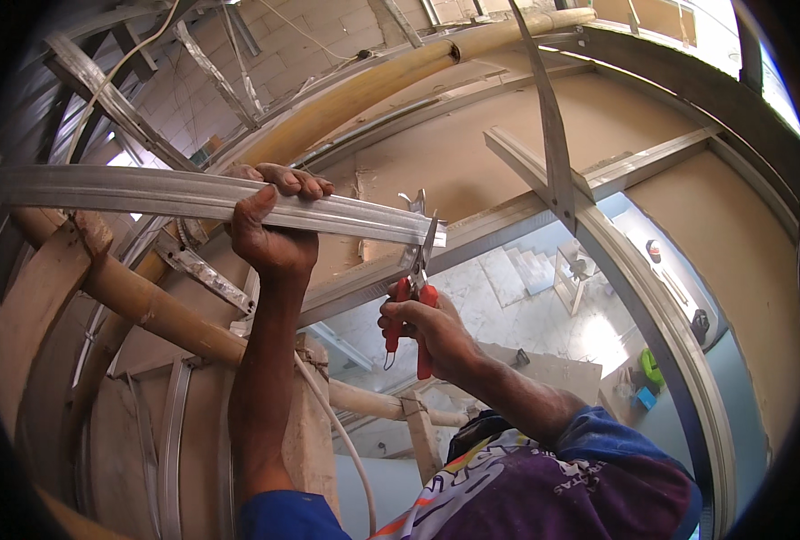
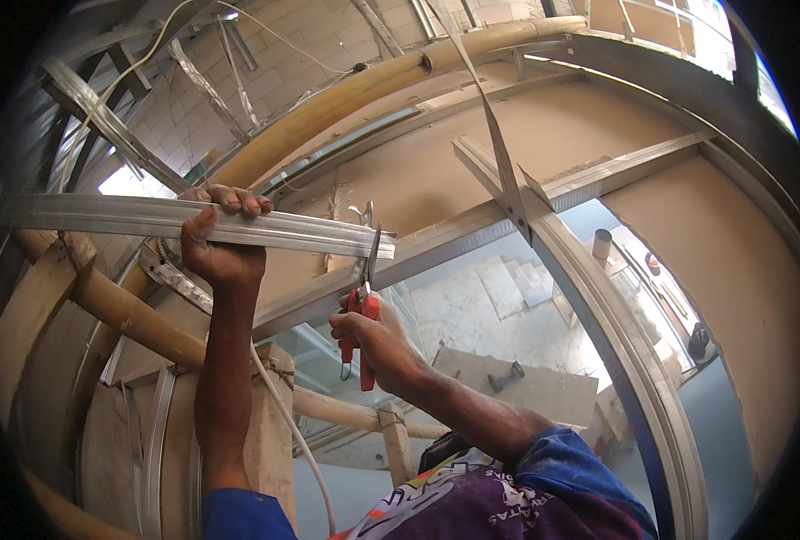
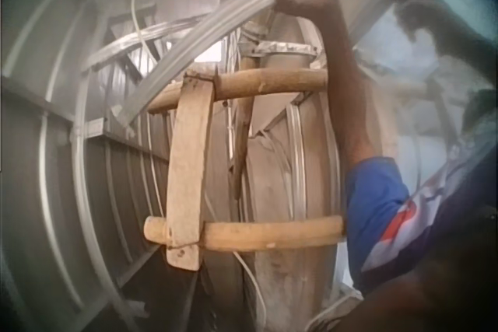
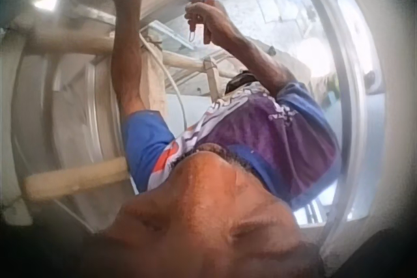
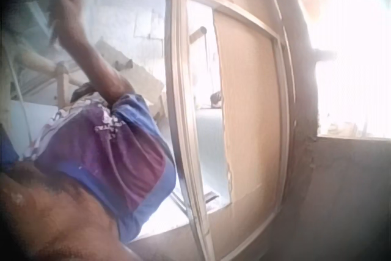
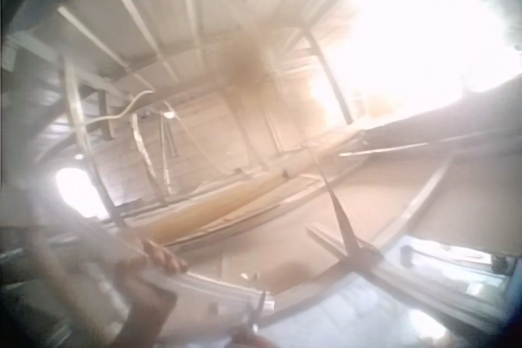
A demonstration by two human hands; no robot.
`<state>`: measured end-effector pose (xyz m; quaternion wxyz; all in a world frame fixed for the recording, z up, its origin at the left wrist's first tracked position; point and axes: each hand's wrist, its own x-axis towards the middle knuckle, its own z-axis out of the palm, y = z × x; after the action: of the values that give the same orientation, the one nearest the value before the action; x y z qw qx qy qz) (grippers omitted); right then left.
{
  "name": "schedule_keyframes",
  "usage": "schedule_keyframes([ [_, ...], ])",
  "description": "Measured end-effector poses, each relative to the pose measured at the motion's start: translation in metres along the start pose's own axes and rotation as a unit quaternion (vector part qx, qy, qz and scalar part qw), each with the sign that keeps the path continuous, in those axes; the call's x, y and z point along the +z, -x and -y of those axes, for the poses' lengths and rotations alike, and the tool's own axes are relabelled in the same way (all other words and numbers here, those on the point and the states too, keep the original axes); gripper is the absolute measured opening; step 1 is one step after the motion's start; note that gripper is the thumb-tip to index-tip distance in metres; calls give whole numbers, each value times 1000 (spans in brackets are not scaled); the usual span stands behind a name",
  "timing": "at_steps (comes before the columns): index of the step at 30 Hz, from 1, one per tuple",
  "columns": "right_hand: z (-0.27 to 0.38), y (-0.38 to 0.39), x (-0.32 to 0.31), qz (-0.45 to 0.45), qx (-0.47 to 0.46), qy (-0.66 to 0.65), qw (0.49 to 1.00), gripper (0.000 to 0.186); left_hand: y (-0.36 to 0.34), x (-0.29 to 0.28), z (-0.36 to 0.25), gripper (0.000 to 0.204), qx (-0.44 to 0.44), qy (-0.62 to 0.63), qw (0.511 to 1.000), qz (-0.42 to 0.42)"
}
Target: The person uses shears to cut and notch a metal stud while working on a ceiling frame, then aligns it with other studs.
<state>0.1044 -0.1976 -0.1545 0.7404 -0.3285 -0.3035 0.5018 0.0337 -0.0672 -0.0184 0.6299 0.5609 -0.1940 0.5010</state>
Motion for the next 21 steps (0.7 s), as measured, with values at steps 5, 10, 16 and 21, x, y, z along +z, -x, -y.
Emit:
schedule_keyframes([
  [5, 4, 5, -1, 10, -2, -39, 999, 25, 6, 7, 3, 19, 4, -17, 1000, -4],
  [10, 4, 5, -5, 10, 11, -41, 999, 23, 9, 19, 2, 17, 29, -38, 999, -19],
  [16, 4, 7, 1, 4, 13, -65, 998, 16, 4, 15, -3, 18, 16, -13, 998, -60],
  [21, 12, 6, 9, -35, 11, -24, 999, 10, 4, 17, -3, 14, 15, -4, 998, -55],
])
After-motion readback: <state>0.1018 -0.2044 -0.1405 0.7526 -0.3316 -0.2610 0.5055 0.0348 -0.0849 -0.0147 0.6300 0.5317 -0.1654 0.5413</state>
